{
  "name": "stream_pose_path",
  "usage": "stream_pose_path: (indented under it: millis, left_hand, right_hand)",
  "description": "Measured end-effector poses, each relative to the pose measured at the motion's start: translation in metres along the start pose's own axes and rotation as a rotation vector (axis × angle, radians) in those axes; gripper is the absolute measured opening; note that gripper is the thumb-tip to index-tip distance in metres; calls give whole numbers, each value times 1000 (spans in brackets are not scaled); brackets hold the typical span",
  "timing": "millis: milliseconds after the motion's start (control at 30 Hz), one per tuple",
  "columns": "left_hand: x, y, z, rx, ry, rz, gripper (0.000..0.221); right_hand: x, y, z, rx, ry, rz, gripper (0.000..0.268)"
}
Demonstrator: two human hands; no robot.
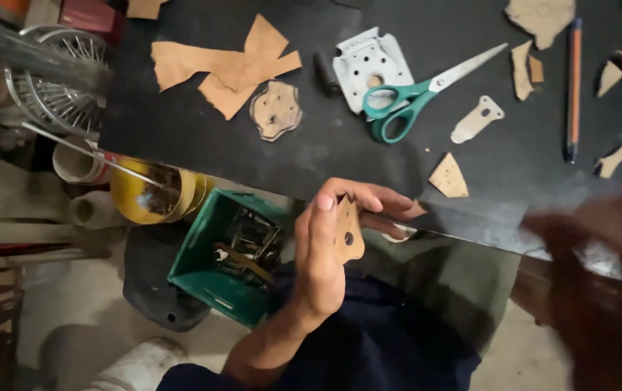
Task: Using a metal template to trace, cut, and mark bolt holes on cardboard pieces.
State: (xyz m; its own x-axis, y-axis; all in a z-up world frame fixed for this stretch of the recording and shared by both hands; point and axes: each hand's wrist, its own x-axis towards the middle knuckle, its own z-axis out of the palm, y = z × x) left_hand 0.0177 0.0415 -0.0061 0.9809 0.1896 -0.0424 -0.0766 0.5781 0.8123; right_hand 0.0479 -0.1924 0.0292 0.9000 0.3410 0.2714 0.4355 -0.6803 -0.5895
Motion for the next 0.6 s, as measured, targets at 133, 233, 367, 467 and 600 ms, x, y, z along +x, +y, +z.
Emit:
stream_pose_path:
  millis: [133,233,367,467,600]
  left_hand:
    - [-5,5,-8,41,-1,56,45]
    - [-10,9,-15,26,19,62,47]
    - [-12,17,-28,-8,20,46,50]
    - [-14,16,-37,-51,25,33,49]
    - [-11,16,-42,-73,-6,4,48]
  right_hand:
    - [107,29,14,-85,-69,-129,20]
    - [162,19,26,-511,-23,-469,18]
    - [198,30,45,-855,-18,-777,17]
    - [200,47,68,-628,-192,-673,16]
    - [201,43,72,-306,-327,-570,24]
